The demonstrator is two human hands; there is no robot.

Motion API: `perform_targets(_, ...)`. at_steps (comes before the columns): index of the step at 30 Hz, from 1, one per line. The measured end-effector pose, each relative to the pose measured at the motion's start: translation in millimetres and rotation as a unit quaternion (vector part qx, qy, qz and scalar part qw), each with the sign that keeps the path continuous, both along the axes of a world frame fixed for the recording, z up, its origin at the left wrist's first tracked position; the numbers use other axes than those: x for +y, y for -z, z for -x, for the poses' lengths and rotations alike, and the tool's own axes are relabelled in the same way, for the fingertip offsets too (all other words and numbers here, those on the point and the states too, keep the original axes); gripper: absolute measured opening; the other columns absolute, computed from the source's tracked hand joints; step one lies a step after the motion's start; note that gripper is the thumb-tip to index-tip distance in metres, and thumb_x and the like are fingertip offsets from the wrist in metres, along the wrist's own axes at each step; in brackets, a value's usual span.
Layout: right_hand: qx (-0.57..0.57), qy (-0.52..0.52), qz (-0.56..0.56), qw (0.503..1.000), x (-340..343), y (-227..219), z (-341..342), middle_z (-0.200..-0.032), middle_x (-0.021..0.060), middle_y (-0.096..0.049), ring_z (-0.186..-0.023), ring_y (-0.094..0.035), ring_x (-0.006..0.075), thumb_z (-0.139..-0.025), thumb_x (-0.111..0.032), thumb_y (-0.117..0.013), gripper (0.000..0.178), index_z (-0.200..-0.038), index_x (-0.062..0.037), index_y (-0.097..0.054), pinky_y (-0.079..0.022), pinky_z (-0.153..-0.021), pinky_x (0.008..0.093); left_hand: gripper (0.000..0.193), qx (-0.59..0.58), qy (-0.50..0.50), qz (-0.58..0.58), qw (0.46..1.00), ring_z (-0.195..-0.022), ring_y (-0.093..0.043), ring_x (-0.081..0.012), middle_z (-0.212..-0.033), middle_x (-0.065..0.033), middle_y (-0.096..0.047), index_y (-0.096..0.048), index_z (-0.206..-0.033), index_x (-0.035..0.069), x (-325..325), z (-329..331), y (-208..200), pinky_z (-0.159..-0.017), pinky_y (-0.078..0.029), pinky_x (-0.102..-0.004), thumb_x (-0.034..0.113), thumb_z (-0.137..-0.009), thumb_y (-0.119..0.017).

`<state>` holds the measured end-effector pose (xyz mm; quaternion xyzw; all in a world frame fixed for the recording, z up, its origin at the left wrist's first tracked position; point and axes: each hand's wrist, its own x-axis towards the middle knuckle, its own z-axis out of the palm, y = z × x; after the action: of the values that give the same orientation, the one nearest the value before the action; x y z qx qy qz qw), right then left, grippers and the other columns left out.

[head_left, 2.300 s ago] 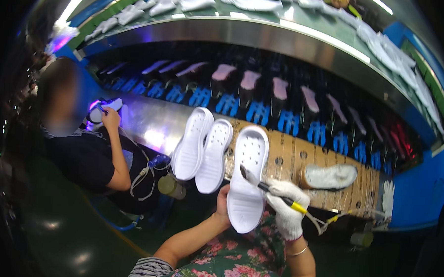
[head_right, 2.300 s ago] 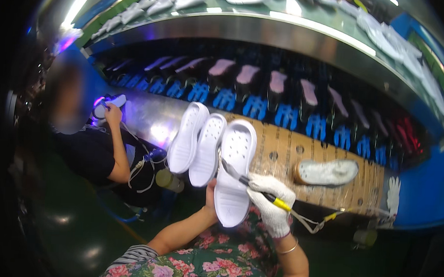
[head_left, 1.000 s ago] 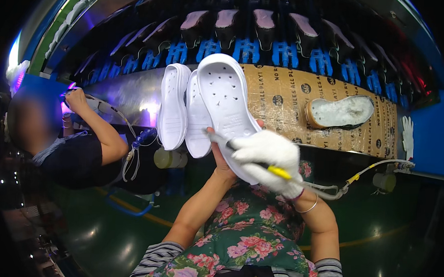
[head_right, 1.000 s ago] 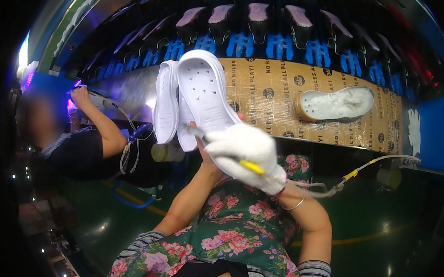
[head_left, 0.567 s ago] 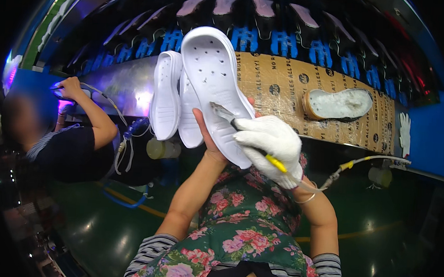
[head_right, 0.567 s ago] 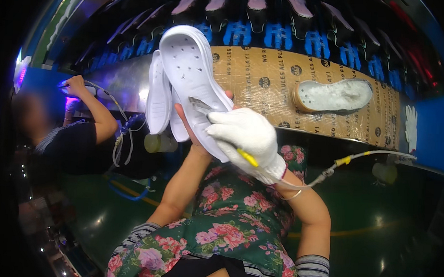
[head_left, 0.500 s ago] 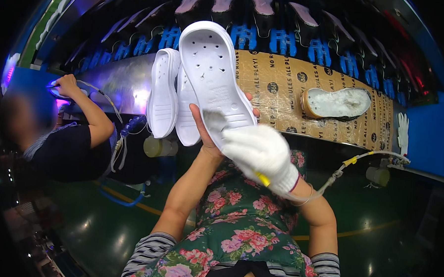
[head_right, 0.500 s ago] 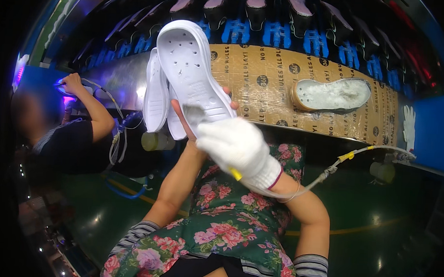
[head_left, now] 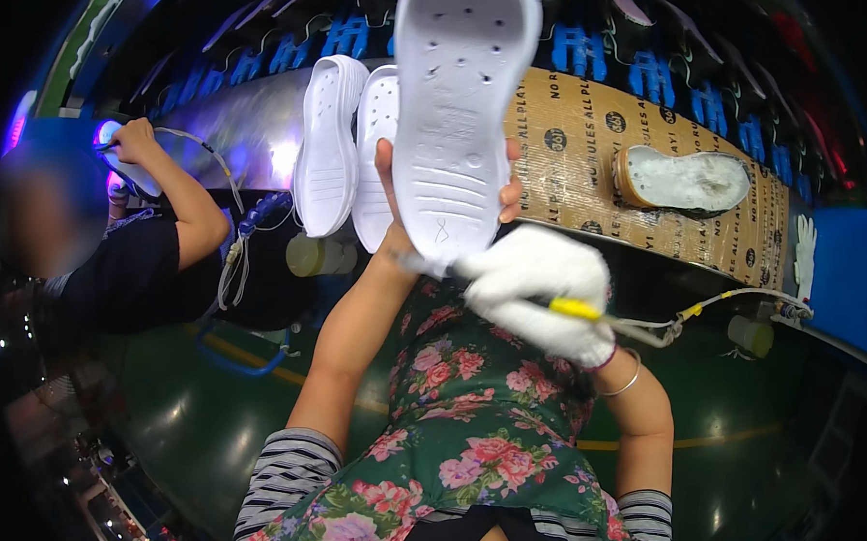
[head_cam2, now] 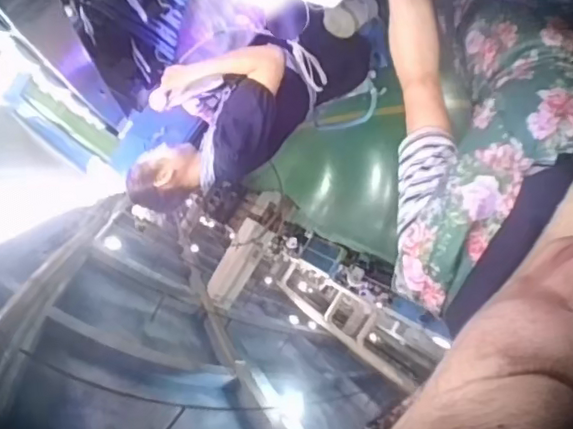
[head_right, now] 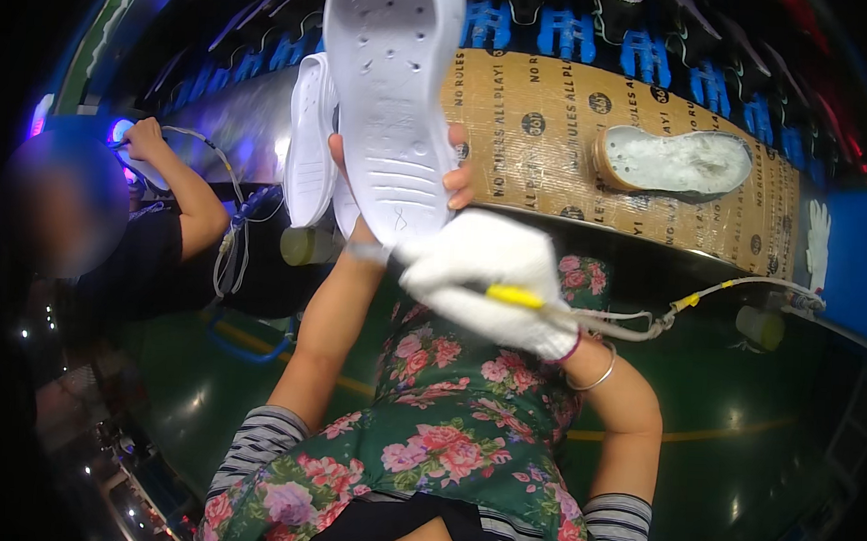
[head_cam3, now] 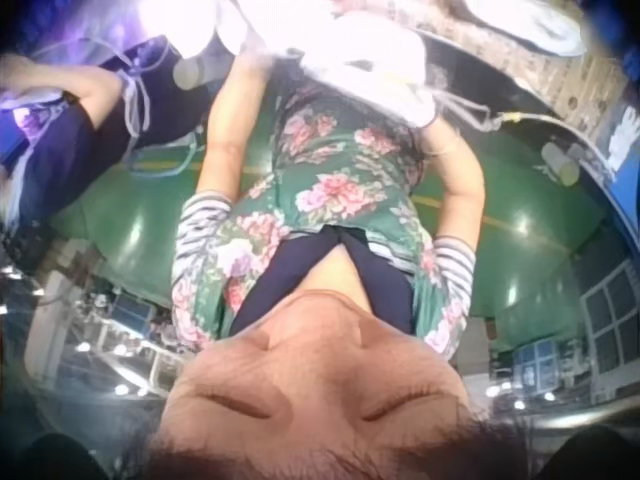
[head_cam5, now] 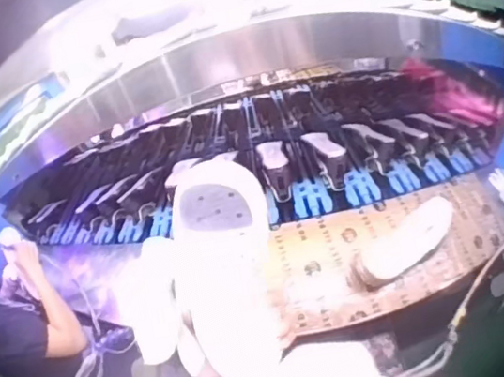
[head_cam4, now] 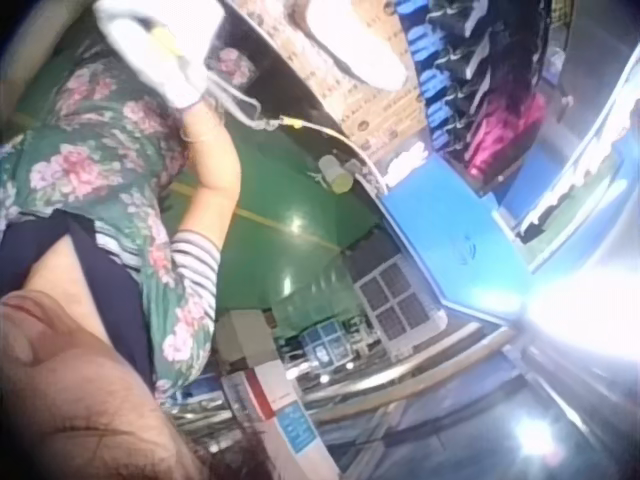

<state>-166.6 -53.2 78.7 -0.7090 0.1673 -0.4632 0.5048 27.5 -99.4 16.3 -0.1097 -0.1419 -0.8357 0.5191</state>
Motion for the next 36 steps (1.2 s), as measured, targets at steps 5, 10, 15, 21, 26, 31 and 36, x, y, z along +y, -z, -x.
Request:
perform_targets(5, 0.105, 0.092, 0.191, 0.972, 5.3, -3.8, -2.3, -0.112, 0.0105, -0.079, -0.089, -0.075, 0.0303, -0.071, -0.001, -0.085, 0.033, -0.102, -0.0111, -0.081, -0.060, -0.079, 0.0397, 0.111, -0.056, 0.063, 0.027, 0.996, -0.102, -0.062, -0.0423, -0.138, -0.0293, -0.052, -0.038, -0.160, 0.005, -12.2, -6.2, -10.6, -0.075, -0.053, -0.0492, 0.082, -0.083, -0.061)
perform_targets(10, 0.025, -0.007, -0.056, 0.998, 11.2, -10.9, 6.4, -0.107, 0.0124, -0.081, -0.092, -0.076, 0.0265, -0.075, -0.002, -0.087, 0.019, -0.092, -0.0075, -0.081, -0.059, -0.082, 0.0377, 0.118, -0.097, 0.114, 0.099, 0.984, -0.097, -0.062, -0.0369, -0.139, -0.0272, -0.053, -0.038, -0.161, 0.008, -23.6, -11.0, -11.6, -0.073, -0.049, -0.0433, 0.087, -0.077, -0.066)
perform_targets(15, 0.119, 0.102, 0.222, 0.962, 11.0, -4.5, 4.7, -0.114, 0.0160, -0.078, -0.094, -0.075, 0.0334, -0.073, 0.000, -0.083, 0.034, -0.105, -0.0078, -0.078, -0.059, -0.082, 0.0397, 0.111, -0.170, 0.144, 0.005, 0.975, -0.094, -0.066, -0.0392, -0.136, -0.0341, -0.055, -0.042, -0.160, 0.005, -19.2, -12.5, -27.0, -0.070, -0.057, -0.0428, 0.077, -0.079, -0.066)
perform_targets(21, 0.029, -0.008, 0.097, 0.995, 25.1, -2.4, 8.4, -0.107, 0.0134, -0.080, -0.093, -0.077, 0.0308, -0.070, 0.002, -0.086, 0.038, -0.106, -0.0102, -0.081, -0.060, -0.079, 0.0395, 0.103, -0.144, 0.169, 0.036, 0.974, -0.093, -0.071, -0.0430, -0.133, -0.0318, -0.060, -0.044, -0.158, 0.001, -25.0, -12.2, -26.8, -0.076, -0.063, -0.0489, 0.070, -0.084, -0.065)
perform_targets(26, 0.126, 0.082, 0.225, 0.963, 19.2, 5.8, 0.6, -0.116, 0.0101, -0.078, -0.095, -0.075, 0.0296, -0.074, -0.002, -0.083, 0.038, -0.110, -0.0127, -0.079, -0.060, -0.082, 0.0410, 0.101, -0.179, 0.156, 0.055, 0.970, -0.094, -0.071, -0.0442, -0.132, -0.0311, -0.061, -0.045, -0.158, 0.003, -31.0, -12.1, -26.8, -0.078, -0.063, -0.0513, 0.067, -0.084, -0.068)
perform_targets(31, 0.055, 0.054, 0.065, 0.995, 18.9, -3.2, 4.1, -0.111, 0.0142, -0.079, -0.094, -0.076, 0.0306, -0.076, 0.001, -0.084, 0.029, -0.104, -0.0084, -0.081, -0.059, -0.083, 0.0385, 0.102, -0.153, 0.132, 0.063, 0.977, -0.093, -0.070, -0.0444, -0.127, -0.0303, -0.062, -0.045, -0.156, 0.002, -30.2, -11.3, -28.5, -0.078, -0.061, -0.0500, 0.069, -0.083, -0.066)
perform_targets(36, 0.093, 0.036, 0.064, 0.993, 20.9, -10.5, -1.8, -0.105, 0.0099, -0.081, -0.093, -0.077, 0.0263, -0.080, -0.002, -0.085, 0.019, -0.096, -0.0120, -0.081, -0.059, -0.084, 0.0358, 0.107, -0.118, 0.120, 0.025, 0.985, -0.097, -0.068, -0.0433, -0.132, -0.0319, -0.058, -0.044, -0.156, 0.000, -35.3, -9.1, -16.8, -0.069, -0.059, -0.0443, 0.075, -0.082, -0.064)
